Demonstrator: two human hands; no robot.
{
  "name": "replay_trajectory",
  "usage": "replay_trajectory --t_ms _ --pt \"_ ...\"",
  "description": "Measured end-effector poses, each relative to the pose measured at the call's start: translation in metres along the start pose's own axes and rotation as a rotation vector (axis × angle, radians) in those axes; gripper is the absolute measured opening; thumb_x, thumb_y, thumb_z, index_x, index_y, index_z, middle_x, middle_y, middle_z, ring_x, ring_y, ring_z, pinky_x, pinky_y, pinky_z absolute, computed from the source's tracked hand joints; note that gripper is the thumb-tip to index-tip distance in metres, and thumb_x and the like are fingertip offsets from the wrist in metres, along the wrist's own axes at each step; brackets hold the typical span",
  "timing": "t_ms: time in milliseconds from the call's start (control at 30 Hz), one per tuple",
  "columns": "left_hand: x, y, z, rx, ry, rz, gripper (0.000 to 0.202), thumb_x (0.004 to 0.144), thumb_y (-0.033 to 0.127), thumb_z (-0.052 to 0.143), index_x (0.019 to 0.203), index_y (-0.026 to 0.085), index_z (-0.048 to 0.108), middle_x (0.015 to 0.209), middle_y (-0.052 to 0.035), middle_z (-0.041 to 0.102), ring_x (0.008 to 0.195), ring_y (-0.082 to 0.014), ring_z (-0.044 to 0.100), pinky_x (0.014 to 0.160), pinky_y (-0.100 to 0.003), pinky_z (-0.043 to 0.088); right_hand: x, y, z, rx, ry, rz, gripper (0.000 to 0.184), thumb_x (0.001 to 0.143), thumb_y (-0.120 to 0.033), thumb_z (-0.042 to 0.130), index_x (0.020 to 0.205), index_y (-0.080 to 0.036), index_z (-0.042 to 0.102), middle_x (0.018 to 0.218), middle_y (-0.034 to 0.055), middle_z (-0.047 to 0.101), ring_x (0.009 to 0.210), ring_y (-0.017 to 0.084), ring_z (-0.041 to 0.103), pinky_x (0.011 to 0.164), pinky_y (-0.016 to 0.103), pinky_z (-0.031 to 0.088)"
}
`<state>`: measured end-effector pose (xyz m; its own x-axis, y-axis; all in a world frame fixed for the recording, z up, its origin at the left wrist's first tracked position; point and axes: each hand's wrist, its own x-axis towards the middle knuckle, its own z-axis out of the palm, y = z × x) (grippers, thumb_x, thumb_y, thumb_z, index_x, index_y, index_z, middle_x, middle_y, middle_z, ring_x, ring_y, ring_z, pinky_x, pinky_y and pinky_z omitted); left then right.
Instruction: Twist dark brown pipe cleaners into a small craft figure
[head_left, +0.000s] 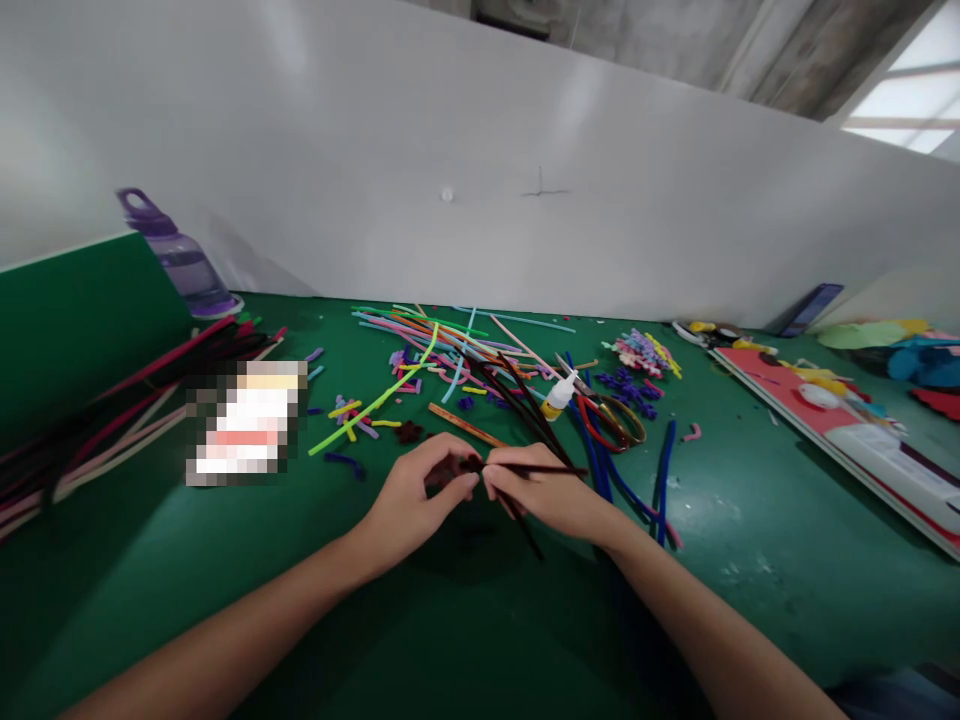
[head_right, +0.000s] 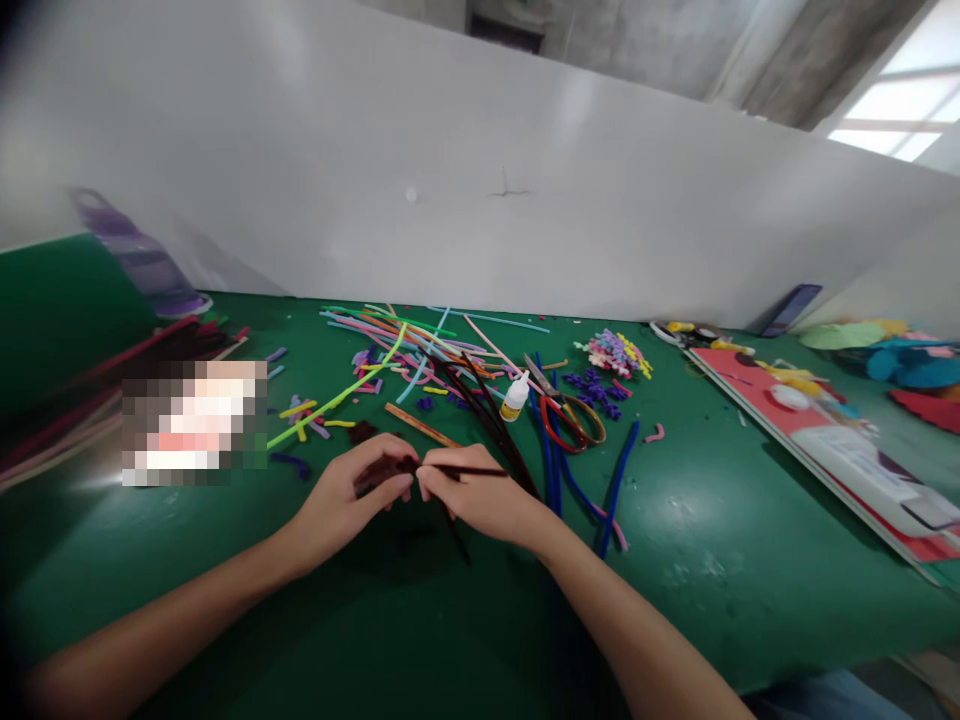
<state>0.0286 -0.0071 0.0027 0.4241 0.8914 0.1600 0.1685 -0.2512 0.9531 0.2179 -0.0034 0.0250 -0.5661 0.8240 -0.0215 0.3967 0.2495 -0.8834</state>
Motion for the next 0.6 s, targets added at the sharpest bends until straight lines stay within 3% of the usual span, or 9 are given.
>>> replay_trajectory --t_ms 133,267,433,600 --pt "-0.003 -0.003 0.002 0.156 0.053 0.212 0.033 0.08 0.012 0.057 0.111 0.021 0.051 0.107 -0.0081 0.054 0.09 -0.0181 0.057 0.063 -0.024 0.051 0.003 0.003 0.003 0.61 -0.089 0.248 0.027 0.086 -0.025 0.042 0.062 -0.016 0.048 0.043 -0.0064 0.037 0.035 0.008 0.042 0.038 0.02 0.026" --pt "-0.005 -0.005 0.003 0.264 0.065 0.31 0.029 0.08 0.005 0.052 0.103 0.021 0.058 0.109 -0.0079 0.052 0.098 -0.0183 0.055 0.066 -0.024 0.051 0.005 0.01 0.005 0.923 -0.21 0.349 0.027 0.084 -0.026 0.044 0.06 -0.015 0.05 0.038 -0.0077 0.034 0.032 0.007 0.04 0.036 0.018 0.024" --pt "-0.004 -0.006 0.002 0.299 0.11 0.336 0.016 0.083 0.007 0.052 0.091 0.018 0.061 0.102 -0.0074 0.056 0.092 -0.0169 0.056 0.067 -0.025 0.049 0.005 0.014 0.005 1.061 -0.296 0.391 0.026 0.085 -0.026 0.045 0.062 -0.014 0.052 0.038 -0.0074 0.034 0.033 0.007 0.039 0.037 0.018 0.024" --pt "-0.004 -0.002 0.001 0.259 0.101 0.28 0.01 0.085 0.01 0.053 0.085 0.017 0.06 0.096 -0.0067 0.057 0.083 -0.0149 0.057 0.063 -0.024 0.047 0.005 0.01 0.006 0.894 -0.247 0.332 0.025 0.086 -0.025 0.044 0.064 -0.015 0.049 0.043 -0.0075 0.034 0.035 0.007 0.04 0.039 0.019 0.024"
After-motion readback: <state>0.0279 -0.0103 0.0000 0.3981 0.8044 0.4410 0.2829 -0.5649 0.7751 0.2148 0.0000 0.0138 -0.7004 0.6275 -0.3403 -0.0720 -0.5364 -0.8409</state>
